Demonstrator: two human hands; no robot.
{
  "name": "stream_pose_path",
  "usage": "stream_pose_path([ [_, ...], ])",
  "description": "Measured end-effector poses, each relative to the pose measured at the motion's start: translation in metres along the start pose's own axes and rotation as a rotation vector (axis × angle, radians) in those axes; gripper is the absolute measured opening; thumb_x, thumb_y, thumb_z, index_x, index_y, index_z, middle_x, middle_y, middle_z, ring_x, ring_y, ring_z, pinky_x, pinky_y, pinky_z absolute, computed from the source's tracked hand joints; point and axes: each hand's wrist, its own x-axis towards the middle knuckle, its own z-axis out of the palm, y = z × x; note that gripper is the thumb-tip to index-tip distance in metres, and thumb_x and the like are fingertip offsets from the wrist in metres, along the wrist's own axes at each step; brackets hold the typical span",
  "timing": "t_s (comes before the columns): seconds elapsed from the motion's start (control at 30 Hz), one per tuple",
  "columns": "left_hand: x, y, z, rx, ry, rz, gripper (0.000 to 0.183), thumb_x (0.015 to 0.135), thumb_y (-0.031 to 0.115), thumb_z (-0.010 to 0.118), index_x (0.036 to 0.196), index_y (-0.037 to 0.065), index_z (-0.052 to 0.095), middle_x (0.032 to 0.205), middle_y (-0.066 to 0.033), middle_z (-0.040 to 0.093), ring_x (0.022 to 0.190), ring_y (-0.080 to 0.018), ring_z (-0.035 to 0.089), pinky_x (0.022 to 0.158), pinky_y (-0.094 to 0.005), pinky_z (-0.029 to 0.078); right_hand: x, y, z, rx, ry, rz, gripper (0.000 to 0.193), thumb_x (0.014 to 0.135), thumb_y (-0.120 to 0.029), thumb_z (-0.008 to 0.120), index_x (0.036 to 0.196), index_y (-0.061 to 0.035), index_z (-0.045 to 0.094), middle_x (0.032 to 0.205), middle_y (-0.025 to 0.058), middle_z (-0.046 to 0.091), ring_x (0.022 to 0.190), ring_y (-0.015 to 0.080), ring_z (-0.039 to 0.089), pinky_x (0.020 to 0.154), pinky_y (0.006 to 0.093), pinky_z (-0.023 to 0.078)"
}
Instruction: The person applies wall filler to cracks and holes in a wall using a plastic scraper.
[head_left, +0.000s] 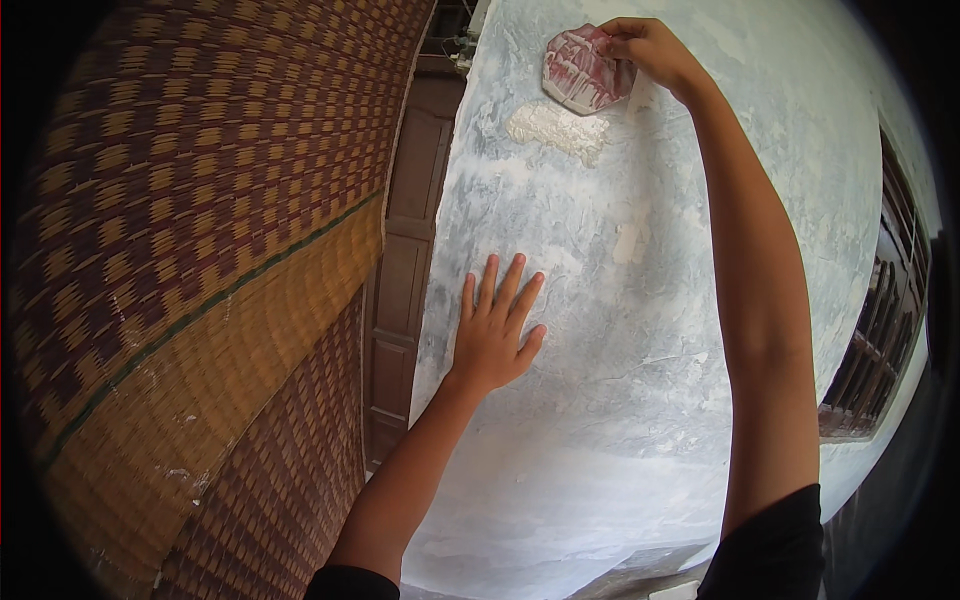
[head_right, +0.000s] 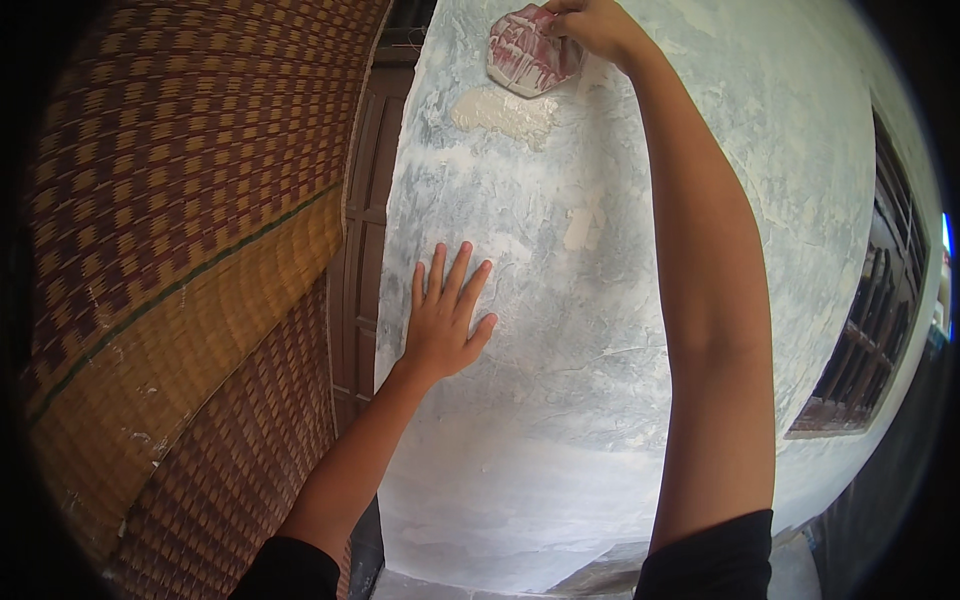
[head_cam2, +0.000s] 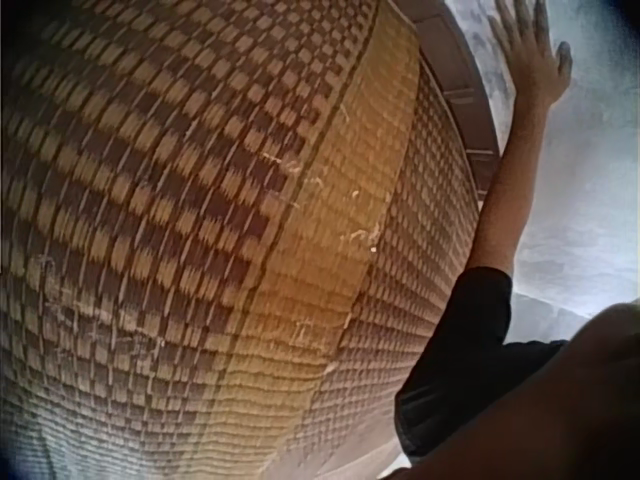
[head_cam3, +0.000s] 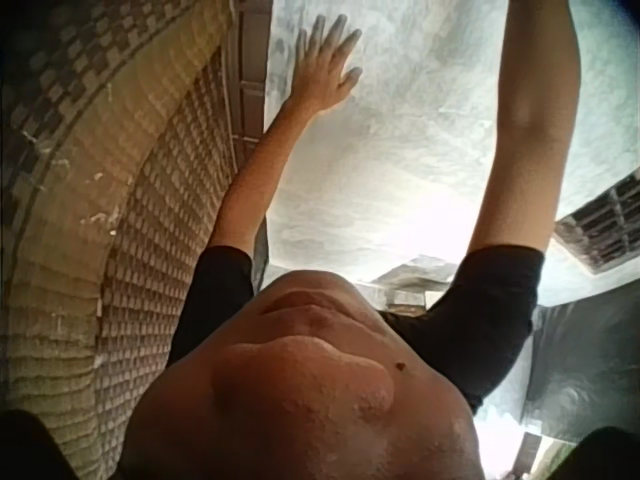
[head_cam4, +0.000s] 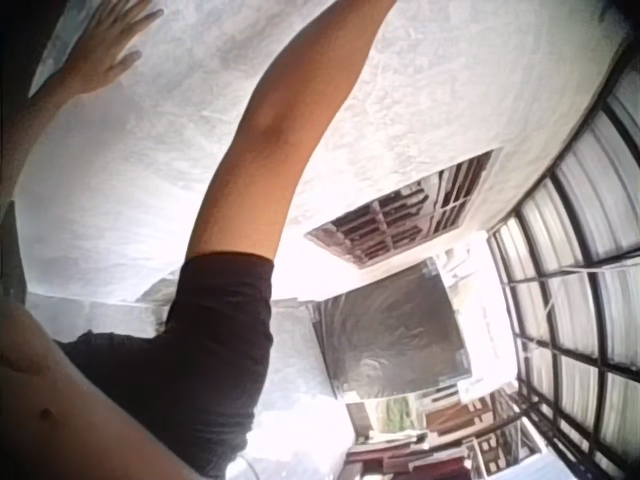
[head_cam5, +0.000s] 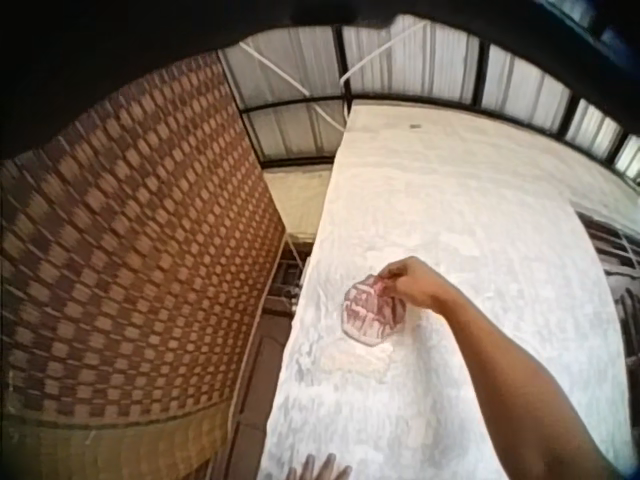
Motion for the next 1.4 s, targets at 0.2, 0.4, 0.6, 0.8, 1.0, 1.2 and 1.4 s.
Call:
stream_pose_path([
  [0.2,0.000,0.000,0.001,0.006,-0.015,0.001,0.069,0.095,0.036,0.055,0.155,0.014,0.031,0.165,-0.0168,0.015,0.151,-0.0435,0.009,0.118,-0.0620,0.007,0.004,-0.004,0.010,-0.168,-0.105,-0.022,0.031,0.086,-0.015,0.068,0.114,-0.0022,0.072,0.100,0.0076,0.074,0.094,0.0176,0.066,0.093,0.0322,0.048],
  [0.4,-0.002,0.000,0.001,-0.001,0.008,0.005,0.068,0.096,0.037,0.055,0.155,0.014,0.030,0.165,-0.0169,0.015,0.151,-0.0437,0.009,0.118,-0.0622,0.007,0.006,-0.015,0.017,-0.042,-0.125,-0.064,0.032,0.085,-0.015,0.068,0.114,-0.0003,0.071,0.100,0.0087,0.074,0.094,0.0188,0.066,0.094,0.0327,0.047],
  [0.6,-0.004,-0.004,0.000,0.009,0.003,0.000,0.068,0.096,0.037,0.055,0.155,0.014,0.030,0.165,-0.0169,0.015,0.151,-0.0439,0.009,0.118,-0.0622,0.007,0.013,-0.039,0.011,-0.066,-0.071,0.058,0.023,0.085,-0.004,0.059,0.101,0.0086,0.070,0.079,0.0144,0.072,0.062,0.0213,0.067,0.062,0.0345,0.055],
  [0.8,-0.004,-0.003,0.002,0.033,-0.017,-0.008,0.068,0.096,0.037,0.054,0.155,0.014,0.030,0.165,-0.0167,0.015,0.151,-0.0438,0.008,0.119,-0.0618,0.007,0.006,-0.030,0.028,-0.159,-0.156,-0.127,0.029,0.085,-0.014,0.066,0.110,-0.0015,0.072,0.097,0.0087,0.074,0.089,0.0181,0.067,0.088,0.0319,0.049],
  [1.0,0.001,0.002,0.006,0.005,0.013,0.014,0.069,0.096,0.036,0.055,0.156,0.014,0.029,0.165,-0.0160,0.014,0.151,-0.0435,0.009,0.119,-0.0619,0.007,0.012,-0.014,-0.007,-0.151,-0.015,-0.046,0.029,0.088,-0.014,0.064,0.113,-0.0014,0.070,0.096,0.0051,0.073,0.086,0.0145,0.066,0.086,0.0316,0.049],
  [1.2,-0.002,-0.004,0.003,0.040,0.012,0.004,0.069,0.096,0.037,0.055,0.156,0.015,0.028,0.166,-0.0152,0.013,0.152,-0.0430,0.009,0.118,-0.0622,0.007,-0.014,-0.049,0.026,0.006,-0.122,0.023,0.023,0.080,-0.001,0.058,0.096,0.0086,0.070,0.071,0.0159,0.070,0.055,0.0241,0.068,0.055,0.0354,0.055],
  [1.4,0.000,0.001,0.008,0.030,-0.011,0.011,0.069,0.097,0.038,0.053,0.156,0.015,0.027,0.166,-0.0150,0.012,0.152,-0.0428,0.006,0.118,-0.0632,0.007,-0.028,-0.017,-0.008,0.239,0.156,0.129,0.019,0.082,0.000,0.058,0.095,0.0095,0.069,0.076,0.0154,0.070,0.065,0.0227,0.067,0.061,0.0329,0.054],
])
